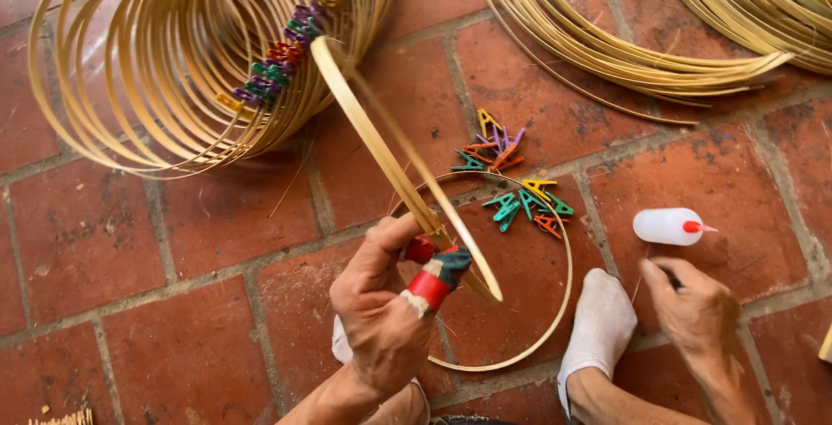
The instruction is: The person sits on a tiled floor and assembles a basket by applying glue to thin bamboo strips and securing them with colorful plastic clips. They repeatedly pick up strips, apply glue, attach clips, and place the assembled sections into a growing basket structure.
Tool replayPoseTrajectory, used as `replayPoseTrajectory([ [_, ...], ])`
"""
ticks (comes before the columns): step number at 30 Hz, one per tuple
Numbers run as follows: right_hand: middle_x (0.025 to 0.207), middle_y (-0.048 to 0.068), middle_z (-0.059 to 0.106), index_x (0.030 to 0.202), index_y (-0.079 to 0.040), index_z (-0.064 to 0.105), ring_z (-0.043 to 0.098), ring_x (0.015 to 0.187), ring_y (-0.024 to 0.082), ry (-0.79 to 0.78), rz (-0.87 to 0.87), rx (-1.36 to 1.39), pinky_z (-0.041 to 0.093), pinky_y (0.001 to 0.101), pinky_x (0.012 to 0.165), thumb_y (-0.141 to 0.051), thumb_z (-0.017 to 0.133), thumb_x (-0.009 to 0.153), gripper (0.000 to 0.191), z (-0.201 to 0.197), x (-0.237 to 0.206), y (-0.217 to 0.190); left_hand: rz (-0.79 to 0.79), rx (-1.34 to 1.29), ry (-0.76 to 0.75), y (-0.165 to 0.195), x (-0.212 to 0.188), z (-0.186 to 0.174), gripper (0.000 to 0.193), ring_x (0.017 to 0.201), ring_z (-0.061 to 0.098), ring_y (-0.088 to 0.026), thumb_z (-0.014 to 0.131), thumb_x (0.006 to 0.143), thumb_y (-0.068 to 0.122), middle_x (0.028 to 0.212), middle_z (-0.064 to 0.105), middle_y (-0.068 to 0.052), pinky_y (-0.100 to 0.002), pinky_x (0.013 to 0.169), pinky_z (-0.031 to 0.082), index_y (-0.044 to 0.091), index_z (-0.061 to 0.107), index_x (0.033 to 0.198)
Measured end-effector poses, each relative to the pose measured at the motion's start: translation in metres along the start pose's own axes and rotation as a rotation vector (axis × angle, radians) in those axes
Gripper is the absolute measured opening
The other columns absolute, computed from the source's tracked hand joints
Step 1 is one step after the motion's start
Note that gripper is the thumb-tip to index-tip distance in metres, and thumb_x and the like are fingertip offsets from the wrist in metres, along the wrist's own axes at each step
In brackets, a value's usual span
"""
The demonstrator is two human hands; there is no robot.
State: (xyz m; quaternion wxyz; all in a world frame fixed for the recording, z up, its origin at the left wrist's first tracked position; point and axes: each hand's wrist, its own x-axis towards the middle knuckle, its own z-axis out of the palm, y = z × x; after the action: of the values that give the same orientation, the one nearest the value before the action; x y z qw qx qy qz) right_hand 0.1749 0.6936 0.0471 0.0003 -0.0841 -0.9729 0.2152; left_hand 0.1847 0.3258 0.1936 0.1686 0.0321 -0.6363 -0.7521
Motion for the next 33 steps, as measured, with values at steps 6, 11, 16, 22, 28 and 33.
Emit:
replayPoseTrajectory([
  [6, 0.078, 0.011, 0.067, 0.101, 0.002, 0.069, 0.066, 0.064, 0.024, -0.008, -1.028, 0.409, 0.054, 0.0353, 0.056, -0.039, 0.081, 0.084, 0.047, -0.036, 0.019, -0.174, 0.082, 0.187, -0.033, -0.017, 0.001, 0.019, 0.036, 0.094, 0.054, -0.014, 0.074, 0.088, -0.006, 0.099, 0.061, -0.006, -0.026, 0.086, 0.047, -0.006, 0.066, 0.123],
  [11, 0.069, 0.007, 0.057, 0.088, -0.003, 0.063, 0.059, 0.055, 0.02, -0.052, -1.064, 0.405, 0.047, 0.0361, 0.047, -0.013, 0.078, 0.088, 0.018, -0.033, 0.015, -0.242, 0.065, 0.182, 0.036, -0.016, -0.002, 0.011, 0.032, 0.09, 0.06, -0.012, 0.07, 0.09, -0.008, 0.103, 0.063, -0.006, -0.024, 0.078, 0.052, -0.007, 0.065, 0.122],
  [16, 0.072, 0.005, 0.055, 0.096, -0.002, 0.065, 0.06, 0.061, 0.02, -0.05, -0.988, 0.594, 0.049, 0.035, 0.053, -0.01, 0.074, 0.088, 0.014, -0.029, 0.011, -0.251, 0.141, 0.206, 0.066, -0.02, -0.003, 0.006, 0.032, 0.094, 0.057, -0.011, 0.07, 0.092, -0.011, 0.104, 0.061, -0.007, -0.022, 0.079, 0.048, -0.007, 0.064, 0.123],
  [22, 0.071, 0.009, 0.053, 0.088, -0.001, 0.06, 0.058, 0.057, 0.024, -0.02, -0.99, 0.47, 0.046, 0.0374, 0.049, -0.017, 0.078, 0.086, 0.024, -0.026, 0.018, -0.253, 0.13, 0.228, 0.063, -0.023, -0.004, 0.009, 0.034, 0.096, 0.061, -0.012, 0.069, 0.09, -0.013, 0.107, 0.063, -0.009, -0.024, 0.084, 0.052, -0.007, 0.063, 0.124],
  [28, 0.07, 0.009, 0.057, 0.095, -0.002, 0.066, 0.061, 0.056, 0.022, -0.014, -0.958, 0.492, 0.049, 0.0346, 0.05, -0.019, 0.082, 0.087, 0.025, -0.013, 0.021, -0.251, 0.161, 0.274, 0.062, -0.027, 0.003, 0.004, 0.036, 0.095, 0.06, -0.013, 0.067, 0.09, -0.013, 0.105, 0.063, -0.008, -0.023, 0.082, 0.051, -0.006, 0.063, 0.125],
  [33, 0.093, 0.011, 0.074, 0.109, -0.005, 0.069, 0.073, 0.079, 0.019, 0.021, -0.95, 0.625, 0.059, 0.0314, 0.07, -0.025, 0.076, 0.1, 0.023, 0.042, 0.104, -0.213, -0.064, 0.062, 0.118, -0.013, -0.003, -0.014, 0.037, 0.093, 0.064, -0.016, 0.068, 0.086, -0.013, 0.104, 0.065, -0.011, -0.028, 0.079, 0.058, -0.008, 0.065, 0.123],
])
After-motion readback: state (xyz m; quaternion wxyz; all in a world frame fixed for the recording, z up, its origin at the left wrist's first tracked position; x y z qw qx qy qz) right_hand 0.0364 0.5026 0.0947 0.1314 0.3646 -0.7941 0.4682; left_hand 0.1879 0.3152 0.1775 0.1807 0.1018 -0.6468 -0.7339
